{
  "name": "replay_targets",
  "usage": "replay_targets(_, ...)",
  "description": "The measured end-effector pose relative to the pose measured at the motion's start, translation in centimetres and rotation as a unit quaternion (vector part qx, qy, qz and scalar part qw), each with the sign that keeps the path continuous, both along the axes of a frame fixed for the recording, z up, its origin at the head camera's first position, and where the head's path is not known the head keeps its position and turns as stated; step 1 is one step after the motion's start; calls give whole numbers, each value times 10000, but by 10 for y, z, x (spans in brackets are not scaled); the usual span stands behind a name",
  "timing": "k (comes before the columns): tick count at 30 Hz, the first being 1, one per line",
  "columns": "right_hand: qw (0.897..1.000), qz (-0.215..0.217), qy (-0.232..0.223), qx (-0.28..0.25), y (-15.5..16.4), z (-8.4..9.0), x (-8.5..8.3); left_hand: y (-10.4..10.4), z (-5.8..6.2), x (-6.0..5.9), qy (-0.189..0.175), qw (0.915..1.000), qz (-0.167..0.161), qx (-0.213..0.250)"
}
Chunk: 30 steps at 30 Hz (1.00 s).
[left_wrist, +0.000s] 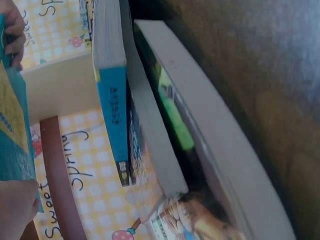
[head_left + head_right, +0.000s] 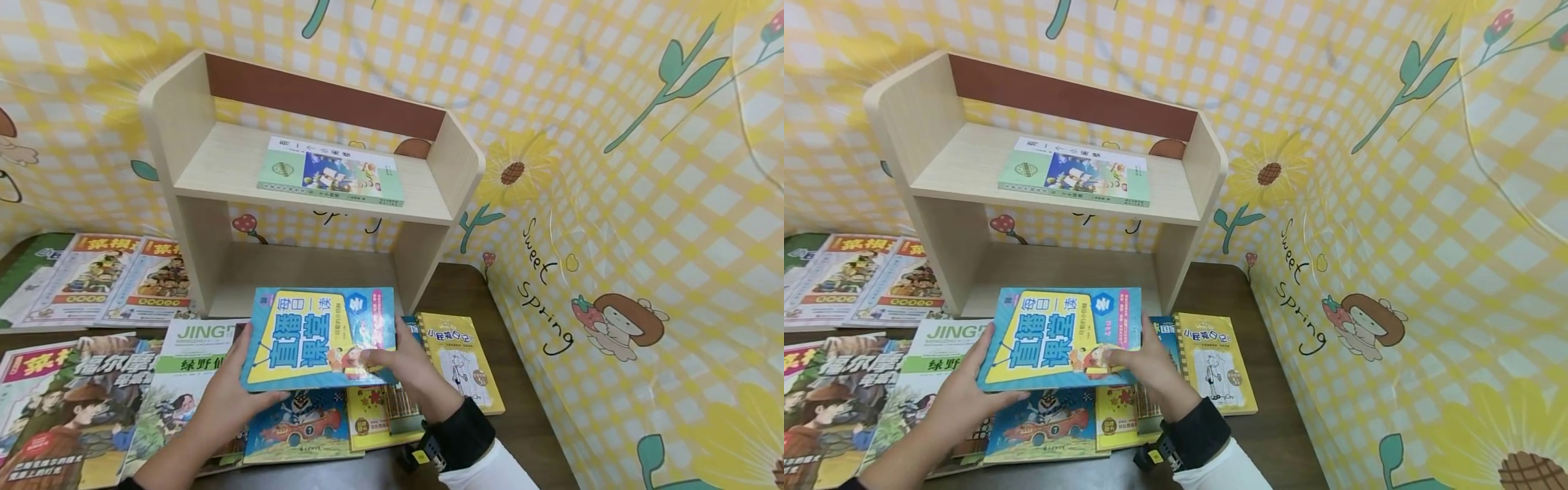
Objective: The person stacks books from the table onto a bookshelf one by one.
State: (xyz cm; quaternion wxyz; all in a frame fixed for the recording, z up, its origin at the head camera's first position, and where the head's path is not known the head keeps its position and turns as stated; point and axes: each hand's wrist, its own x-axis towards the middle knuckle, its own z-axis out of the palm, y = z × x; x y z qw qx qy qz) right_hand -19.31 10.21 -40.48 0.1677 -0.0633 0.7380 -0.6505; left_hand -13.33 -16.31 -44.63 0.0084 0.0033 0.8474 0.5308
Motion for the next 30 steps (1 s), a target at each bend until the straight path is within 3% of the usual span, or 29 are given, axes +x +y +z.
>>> replay_targets(6,9975,334,597,192,-5,1,5,-7,2,-5,-22,9999,114,71)
replay_targets(12,9937,596,942,-128,-9,-6,3,-9,3,-10,-93,9998,153,120)
replay_targets(15,9933,640,957,-72,-9,-10,1,-10,3,-14,-73,9998,116,116)
replay_targets(21,9927,484,831,721,-8,-17,-7,-12,4,-22,16,9999,-9,103)
replay_targets(30,9930,494,646,860,-12,-34,-36,-21,-6,-48,555,9976,-413,-18)
